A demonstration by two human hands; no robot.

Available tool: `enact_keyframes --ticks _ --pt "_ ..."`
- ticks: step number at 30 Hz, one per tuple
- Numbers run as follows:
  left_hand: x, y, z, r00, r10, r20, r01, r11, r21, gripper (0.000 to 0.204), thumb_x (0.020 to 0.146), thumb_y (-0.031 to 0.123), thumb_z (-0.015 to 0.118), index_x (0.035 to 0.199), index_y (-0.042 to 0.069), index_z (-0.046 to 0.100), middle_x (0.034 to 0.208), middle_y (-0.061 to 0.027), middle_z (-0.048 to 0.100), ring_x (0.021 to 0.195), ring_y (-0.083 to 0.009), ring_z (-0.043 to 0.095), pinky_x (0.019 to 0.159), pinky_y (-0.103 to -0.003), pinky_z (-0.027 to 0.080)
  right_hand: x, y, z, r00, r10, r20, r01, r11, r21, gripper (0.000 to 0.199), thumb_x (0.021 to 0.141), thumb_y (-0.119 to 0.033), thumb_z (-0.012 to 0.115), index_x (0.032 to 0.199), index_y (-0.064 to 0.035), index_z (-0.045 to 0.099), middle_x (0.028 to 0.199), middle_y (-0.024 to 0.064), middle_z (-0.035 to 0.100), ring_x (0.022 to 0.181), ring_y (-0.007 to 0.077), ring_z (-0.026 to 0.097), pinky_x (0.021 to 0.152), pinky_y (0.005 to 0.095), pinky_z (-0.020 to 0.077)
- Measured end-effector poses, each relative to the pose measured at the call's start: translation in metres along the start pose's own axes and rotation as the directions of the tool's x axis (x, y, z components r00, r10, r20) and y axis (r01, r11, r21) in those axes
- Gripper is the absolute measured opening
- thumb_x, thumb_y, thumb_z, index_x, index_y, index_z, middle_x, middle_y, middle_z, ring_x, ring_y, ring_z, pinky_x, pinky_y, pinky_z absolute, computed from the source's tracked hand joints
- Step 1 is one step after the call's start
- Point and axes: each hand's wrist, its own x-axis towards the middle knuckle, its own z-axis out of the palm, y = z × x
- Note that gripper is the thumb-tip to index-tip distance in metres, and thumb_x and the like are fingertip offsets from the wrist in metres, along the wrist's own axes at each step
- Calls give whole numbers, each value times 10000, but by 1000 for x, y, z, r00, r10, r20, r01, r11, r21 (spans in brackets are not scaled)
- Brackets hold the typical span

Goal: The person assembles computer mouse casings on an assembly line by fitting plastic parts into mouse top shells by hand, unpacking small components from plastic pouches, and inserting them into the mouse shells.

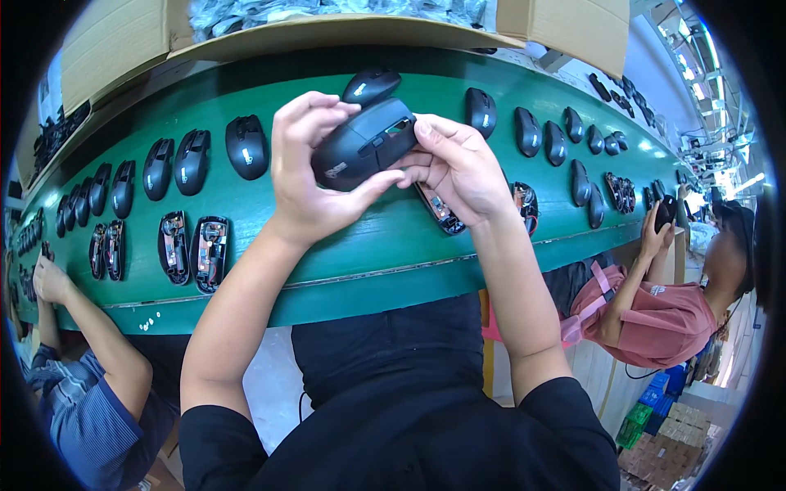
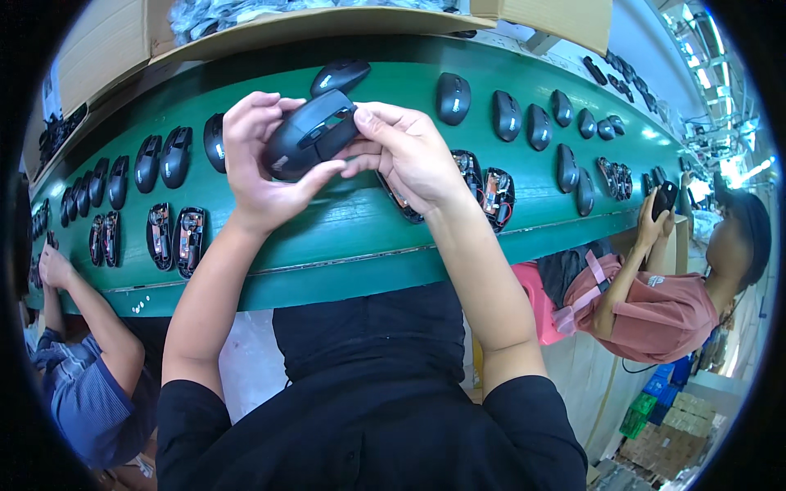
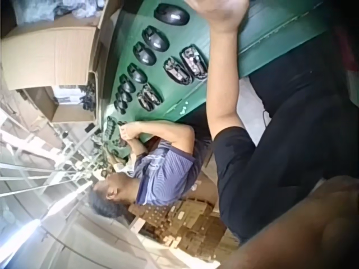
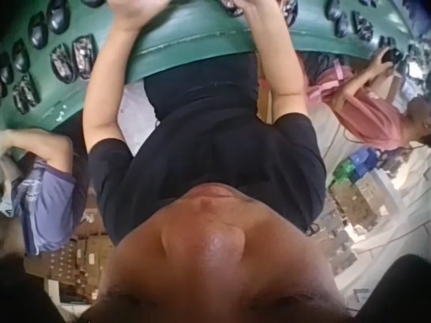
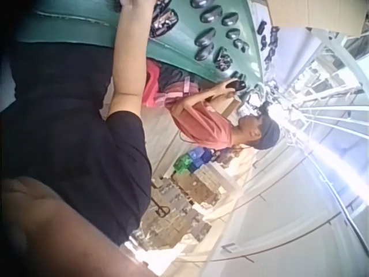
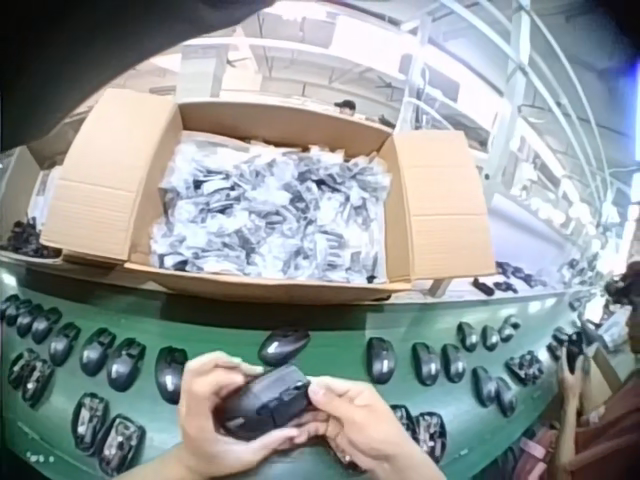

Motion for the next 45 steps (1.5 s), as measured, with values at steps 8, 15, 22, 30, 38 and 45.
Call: enact_keyframes --ticks 8,15,22,30,38,45 --pt "-10 16 -8 776 -593 215 628 693 -355 448 862 315 899 1068 -1 656 903 -86 710 837 -153 672 740 -284 529 -12 2 2 998 5 55 -11 995 99 238 1038 -112 682 1225 33 696 1119 138 752 1007 224 748 882 378 637" --pt "0 19 -7 968 64 242 16 949 -314 454 685 262 973 979 56 694 973 -138 639 837 -302 678 711 -397 575 -27 -12 13 736 -502 454 642 305 -703 343 643 85 843 897 -34 646 904 136 719 852 283 732 742 343 586" --pt "2 34 -10 922 298 249 -223 931 -288 358 624 -46 859 915 129 744 1034 -126 585 923 -326 679 712 -376 587 -37 -16 21 599 -508 618 767 142 -626 326 718 -123 878 952 -39 667 917 92 702 877 311 704 733 385 575" --pt "-8 34 -9 926 160 343 -13 920 -391 363 591 -81 821 868 117 697 1018 -141 566 909 -324 661 687 -362 581 -35 -13 16 491 -488 722 788 -105 -607 156 796 -99 747 919 -23 689 965 112 725 883 292 719 701 384 578" --pt "-10 36 2 920 43 388 105 930 -351 363 686 139 970 903 54 692 973 -133 607 888 -325 690 728 -397 598 -42 -6 3 672 -462 579 709 176 -683 463 716 -68 916 1093 -34 649 981 109 739 889 318 747 781 408 600" --pt "-8 23 -1 914 -334 232 327 943 66 350 953 107 663 1268 -12 567 1178 -192 619 1121 -338 607 1023 -421 472 -31 -29 -22 969 -235 -73 73 559 -826 452 969 -229 779 1291 -22 539 977 89 691 822 142 678 767 310 580"
